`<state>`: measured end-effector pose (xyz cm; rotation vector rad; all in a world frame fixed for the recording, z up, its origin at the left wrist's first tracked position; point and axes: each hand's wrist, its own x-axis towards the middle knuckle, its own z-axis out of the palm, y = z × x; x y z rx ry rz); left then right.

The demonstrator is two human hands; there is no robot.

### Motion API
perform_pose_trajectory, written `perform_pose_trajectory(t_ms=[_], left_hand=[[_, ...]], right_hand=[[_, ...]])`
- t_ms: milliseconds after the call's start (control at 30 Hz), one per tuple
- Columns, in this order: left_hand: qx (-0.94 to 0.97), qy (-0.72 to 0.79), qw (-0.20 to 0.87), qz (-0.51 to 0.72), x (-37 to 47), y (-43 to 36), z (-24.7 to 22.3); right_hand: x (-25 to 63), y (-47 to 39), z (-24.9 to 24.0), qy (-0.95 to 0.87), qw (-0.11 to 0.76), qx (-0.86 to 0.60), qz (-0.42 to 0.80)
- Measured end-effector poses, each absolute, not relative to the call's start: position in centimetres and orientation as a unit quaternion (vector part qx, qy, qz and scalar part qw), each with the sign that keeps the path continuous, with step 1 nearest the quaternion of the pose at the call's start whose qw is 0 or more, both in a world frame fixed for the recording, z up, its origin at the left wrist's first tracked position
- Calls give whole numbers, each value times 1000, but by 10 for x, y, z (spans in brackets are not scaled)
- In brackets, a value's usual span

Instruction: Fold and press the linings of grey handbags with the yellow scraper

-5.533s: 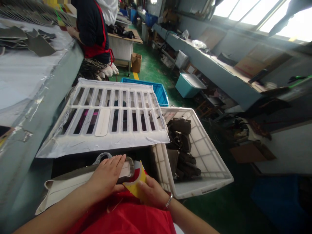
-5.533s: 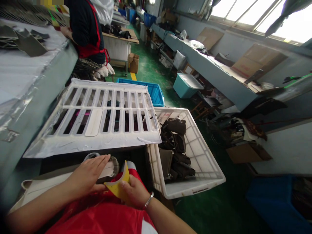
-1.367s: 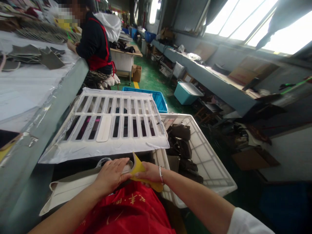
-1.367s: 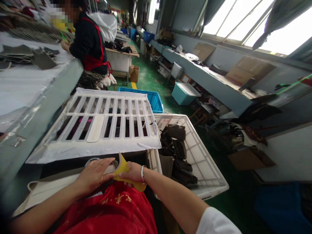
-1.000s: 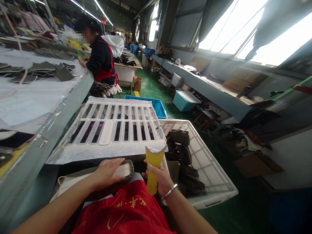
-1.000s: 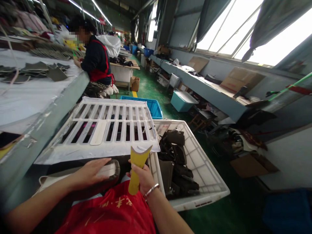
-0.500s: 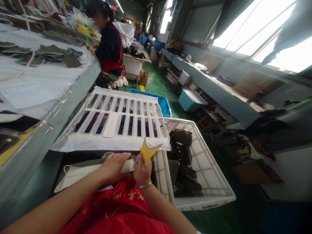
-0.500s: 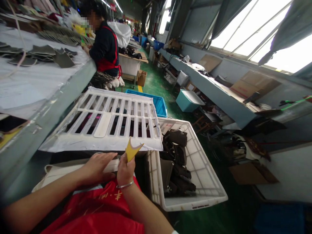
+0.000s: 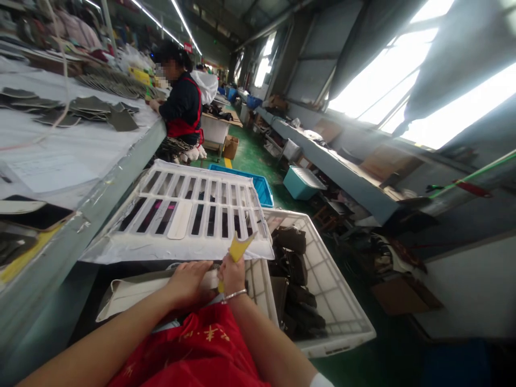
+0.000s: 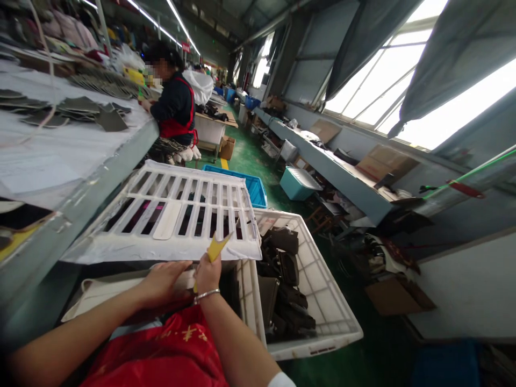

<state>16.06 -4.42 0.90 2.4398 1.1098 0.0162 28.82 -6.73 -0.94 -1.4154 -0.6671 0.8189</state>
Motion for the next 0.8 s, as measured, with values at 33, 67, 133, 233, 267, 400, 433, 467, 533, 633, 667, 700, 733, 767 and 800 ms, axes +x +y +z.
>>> perform_pose_trajectory(t_ms=[33, 67, 133, 233, 267, 400, 433, 467, 533, 633, 667, 700, 733, 767, 800], left_hand=[[884, 406, 232, 5, 159, -44, 7], [882, 409, 235, 4, 158, -43, 5], [879, 411, 242, 1, 157, -42, 1], [878, 412, 245, 1, 159, -41, -1], [878, 412, 245, 3, 160, -41, -1], [874, 417, 248, 15, 162, -40, -3], [872, 420, 250, 17, 163, -40, -3], [869, 424, 253, 19, 165, -40, -3], [863, 435, 256, 22, 169, -41, 0], [855, 449, 259, 27, 175, -46, 12], [854, 448, 261, 29, 174, -48, 17], [856, 444, 263, 34, 171, -49, 22], [858, 439, 264, 40, 165, -50, 27], [860, 435, 263, 49, 154, -51, 31], [859, 435, 260, 72, 139, -53, 34]], right_hand=[[293, -68, -8, -266, 651, -608, 370], [297, -68, -7, -245, 662, -598, 380], [301, -70, -6, -201, 684, -575, 402], [299, -72, -7, -159, 699, -559, 418], [297, -72, -9, -152, 701, -557, 419], [294, -70, -17, -143, 702, -561, 414], [294, -68, -19, -146, 699, -566, 412], [294, -67, -21, -152, 695, -571, 410], [293, -65, -22, -166, 683, -584, 406], [289, -66, -17, -199, 658, -599, 411], [288, -66, -14, -213, 646, -601, 420], [288, -66, -11, -227, 634, -599, 433], [289, -65, -8, -242, 620, -595, 451], [291, -63, -4, -266, 603, -588, 469], [294, -61, 1, -297, 576, -591, 481]])
